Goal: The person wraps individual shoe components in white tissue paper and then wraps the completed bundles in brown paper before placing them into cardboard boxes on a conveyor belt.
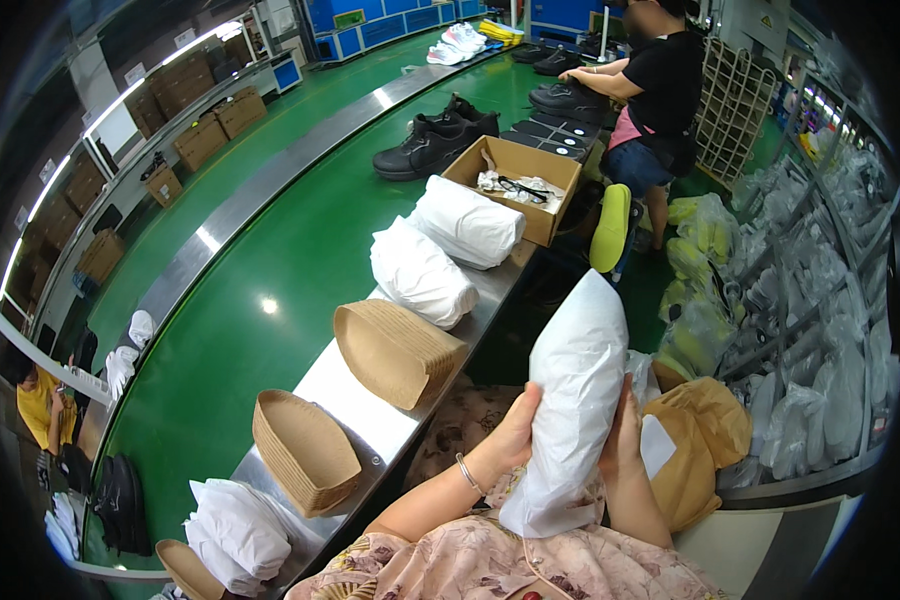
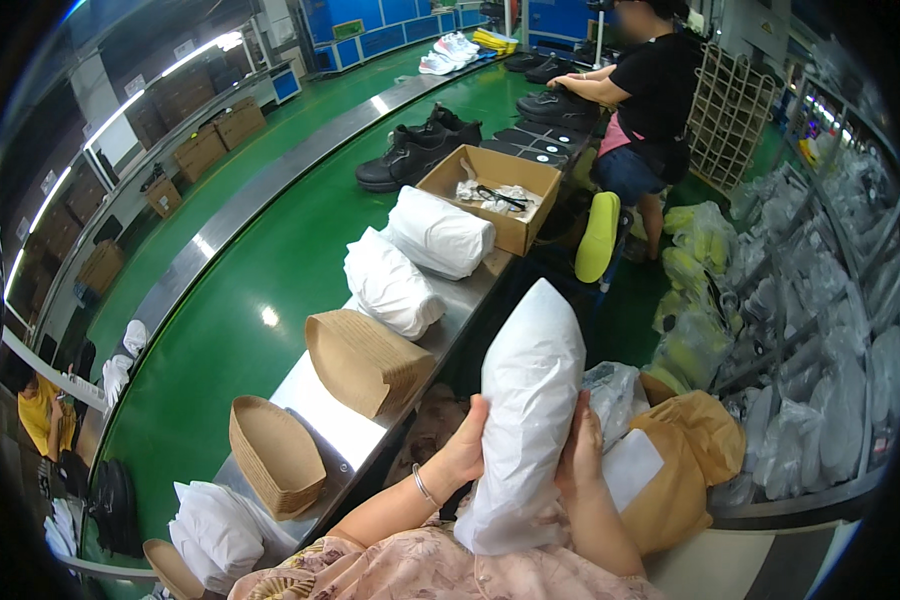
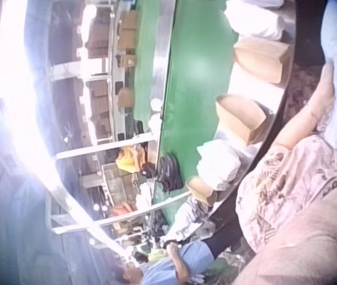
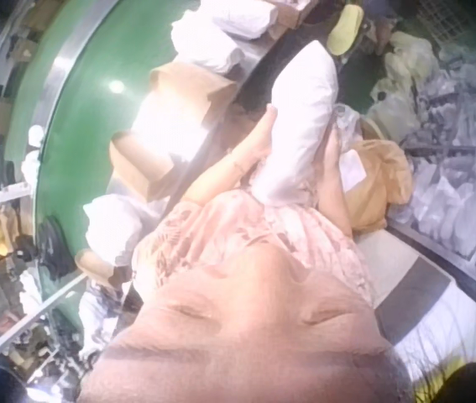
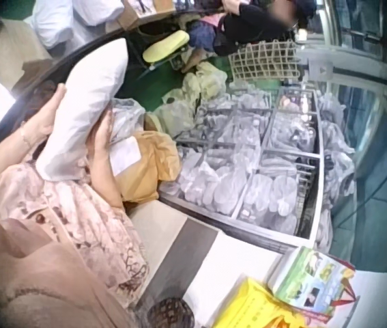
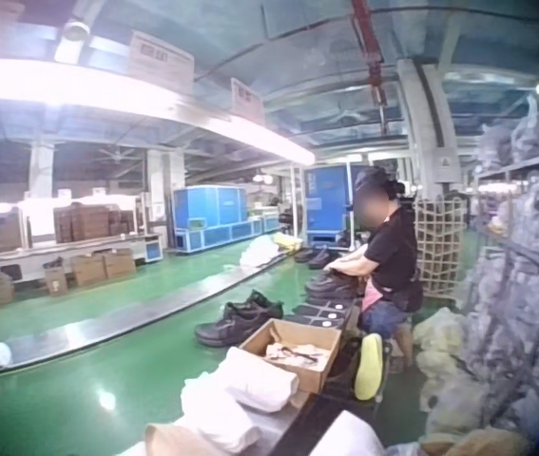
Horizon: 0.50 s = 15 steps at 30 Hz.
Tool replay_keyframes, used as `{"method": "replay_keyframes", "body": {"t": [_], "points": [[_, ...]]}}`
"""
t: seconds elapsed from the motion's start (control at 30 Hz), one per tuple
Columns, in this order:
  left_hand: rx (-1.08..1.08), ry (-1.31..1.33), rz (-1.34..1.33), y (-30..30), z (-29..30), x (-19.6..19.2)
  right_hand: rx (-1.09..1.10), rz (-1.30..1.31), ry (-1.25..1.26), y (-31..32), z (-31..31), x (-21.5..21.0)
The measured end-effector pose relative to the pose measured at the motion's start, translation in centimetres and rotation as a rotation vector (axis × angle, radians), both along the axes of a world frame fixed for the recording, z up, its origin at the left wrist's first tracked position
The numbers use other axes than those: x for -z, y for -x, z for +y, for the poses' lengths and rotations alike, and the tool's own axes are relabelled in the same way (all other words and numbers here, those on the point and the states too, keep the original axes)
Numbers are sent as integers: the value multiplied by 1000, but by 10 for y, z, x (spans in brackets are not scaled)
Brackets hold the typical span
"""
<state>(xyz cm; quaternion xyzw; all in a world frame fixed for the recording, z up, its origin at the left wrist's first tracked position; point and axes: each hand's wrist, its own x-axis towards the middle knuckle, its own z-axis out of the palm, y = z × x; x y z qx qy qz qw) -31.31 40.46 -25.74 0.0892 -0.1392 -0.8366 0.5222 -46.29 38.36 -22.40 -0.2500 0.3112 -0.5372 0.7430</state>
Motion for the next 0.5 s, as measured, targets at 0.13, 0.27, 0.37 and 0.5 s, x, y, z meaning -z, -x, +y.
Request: {"method": "replay_keyframes", "body": {"t": [0.13,0.27,0.37,0.5], "points": [[-148,-113,-56,5,-2,4,10,38,3,-14,2,-20],[-45,-112,-21,1,3,-4,99,335,157,-4,-9,-3],[-24,20,-111,2,9,2,69,556,381,7,-18,-3],[101,136,-188,-7,14,-7,-45,836,647,-3,-42,-27]]}}
